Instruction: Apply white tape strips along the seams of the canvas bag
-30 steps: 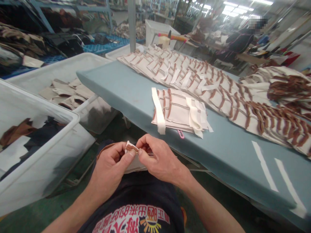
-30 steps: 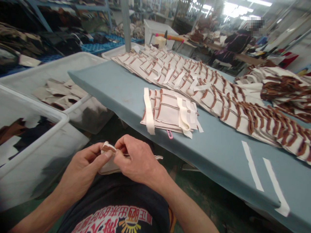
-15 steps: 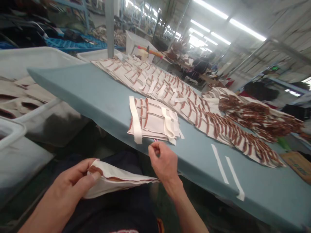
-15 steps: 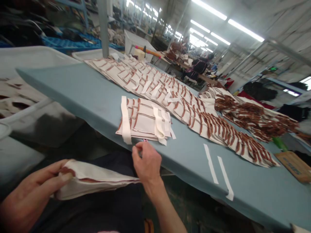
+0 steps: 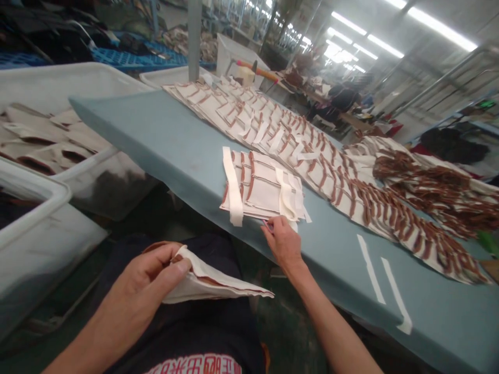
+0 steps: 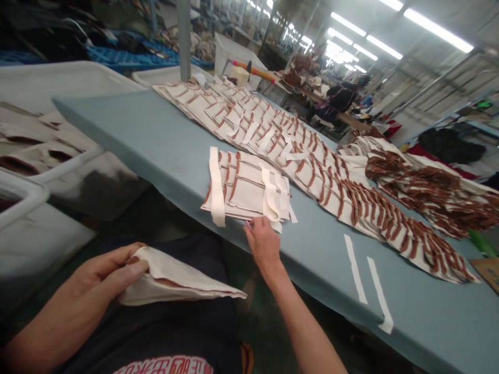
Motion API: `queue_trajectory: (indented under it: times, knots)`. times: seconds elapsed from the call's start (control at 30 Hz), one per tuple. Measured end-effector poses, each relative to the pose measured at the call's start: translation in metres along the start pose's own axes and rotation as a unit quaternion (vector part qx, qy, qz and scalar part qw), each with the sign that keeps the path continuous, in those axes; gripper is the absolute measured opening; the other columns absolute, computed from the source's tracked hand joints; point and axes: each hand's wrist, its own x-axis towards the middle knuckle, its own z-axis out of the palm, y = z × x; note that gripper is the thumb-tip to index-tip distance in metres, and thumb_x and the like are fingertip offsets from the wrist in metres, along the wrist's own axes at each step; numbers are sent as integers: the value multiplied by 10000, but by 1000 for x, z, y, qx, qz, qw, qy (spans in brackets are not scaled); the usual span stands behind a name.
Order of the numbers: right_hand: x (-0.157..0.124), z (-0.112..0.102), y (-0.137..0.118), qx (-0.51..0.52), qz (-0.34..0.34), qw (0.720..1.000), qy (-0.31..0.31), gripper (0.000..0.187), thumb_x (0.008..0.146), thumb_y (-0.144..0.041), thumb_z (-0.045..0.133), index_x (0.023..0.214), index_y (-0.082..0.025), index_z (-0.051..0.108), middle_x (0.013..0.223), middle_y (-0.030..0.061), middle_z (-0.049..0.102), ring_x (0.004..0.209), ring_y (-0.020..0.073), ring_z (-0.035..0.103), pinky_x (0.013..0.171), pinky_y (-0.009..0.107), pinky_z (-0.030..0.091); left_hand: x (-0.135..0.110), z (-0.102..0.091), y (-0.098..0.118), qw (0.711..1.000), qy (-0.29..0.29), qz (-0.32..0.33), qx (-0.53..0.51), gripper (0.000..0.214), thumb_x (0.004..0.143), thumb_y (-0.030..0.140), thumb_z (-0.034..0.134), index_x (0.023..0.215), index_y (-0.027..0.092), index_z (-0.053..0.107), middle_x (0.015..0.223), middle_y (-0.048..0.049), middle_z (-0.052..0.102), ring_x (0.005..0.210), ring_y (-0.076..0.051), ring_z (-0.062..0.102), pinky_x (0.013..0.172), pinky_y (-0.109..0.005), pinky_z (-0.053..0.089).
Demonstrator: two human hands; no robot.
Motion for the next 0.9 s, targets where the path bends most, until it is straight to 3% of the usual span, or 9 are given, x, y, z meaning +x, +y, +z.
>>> queue_trajectory:
  times: [0.13, 0.33, 0.53, 0.67, 0.77, 0.83, 0.87, 0.9]
  knots:
    - [-1, -1, 4, -17, -6, 1000, -21, 147, 1140, -306, 632, 1103, -169, 669, 1168, 129, 716, 875, 216, 656, 651, 320, 281, 0, 1, 9, 999, -30, 11, 24, 490, 914, 666, 765, 777, 197, 777, 762, -41, 720, 700, -205, 614, 619, -237, 498]
    - [-19, -14, 20, -46, -5, 997, -62, 160, 1157, -274, 569, 1057, -181, 651, 1058, 111, 731, 781, 205, 676, 649, 323, 316, -6, 1, 17, 1000, -19, 10, 18, 445, 899, 622, 785, 774, 195, 764, 753, -33, 708, 687, -192, 587, 613, -238, 475]
    - [-15, -18, 15, -52, 32, 994, -95, 210, 1179, -293, 516, 1291, -159, 633, 1161, 193, 792, 902, 275, 786, 683, 323, 427, -2, -1, 9, 1000, 0, 5, 13, 398, 900, 581, 805, 800, 199, 757, 708, -5, 696, 648, -175, 556, 599, -238, 447]
    - [-10, -23, 8, -31, 53, 991, -118, 263, 1165, -249, 456, 1223, -113, 674, 952, 230, 795, 841, 344, 797, 721, 381, 486, 0, 2, 12, 1000, 0, 9, 11, 407, 910, 583, 808, 812, 191, 760, 717, 0, 704, 653, -161, 560, 609, -226, 445]
    - [-29, -34, 18, 16, 60, 987, -149, 262, 1124, -202, 451, 1165, -127, 699, 803, 164, 770, 766, 333, 775, 728, 398, 512, -1, 5, 16, 1000, -10, 15, 0, 397, 923, 574, 804, 823, 191, 767, 734, -1, 722, 658, -158, 575, 615, -222, 451]
    - [-52, -45, 27, 90, 59, 979, -174, 315, 1134, -240, 389, 1176, -168, 692, 789, 98, 759, 735, 274, 753, 715, 360, 531, -1, 7, 16, 1000, -6, 23, 0, 386, 935, 559, 801, 816, 194, 761, 728, 6, 709, 655, -154, 564, 612, -222, 445]
    - [-66, -50, 29, 168, 60, 966, -185, 366, 1151, -294, 331, 1189, -185, 678, 776, 66, 743, 695, 242, 726, 683, 333, 532, -1, 8, 16, 1000, 1, 29, 3, 382, 940, 552, 800, 808, 196, 753, 725, 10, 700, 654, -153, 559, 611, -223, 443]
    - [-79, -56, 29, 296, 76, 934, -186, 378, 1149, -361, 332, 1189, -186, 665, 768, 51, 725, 652, 225, 686, 646, 321, 520, 0, 9, 14, 999, 10, 35, 7, 384, 945, 547, 797, 795, 199, 739, 725, 12, 695, 655, -153, 557, 611, -225, 443]
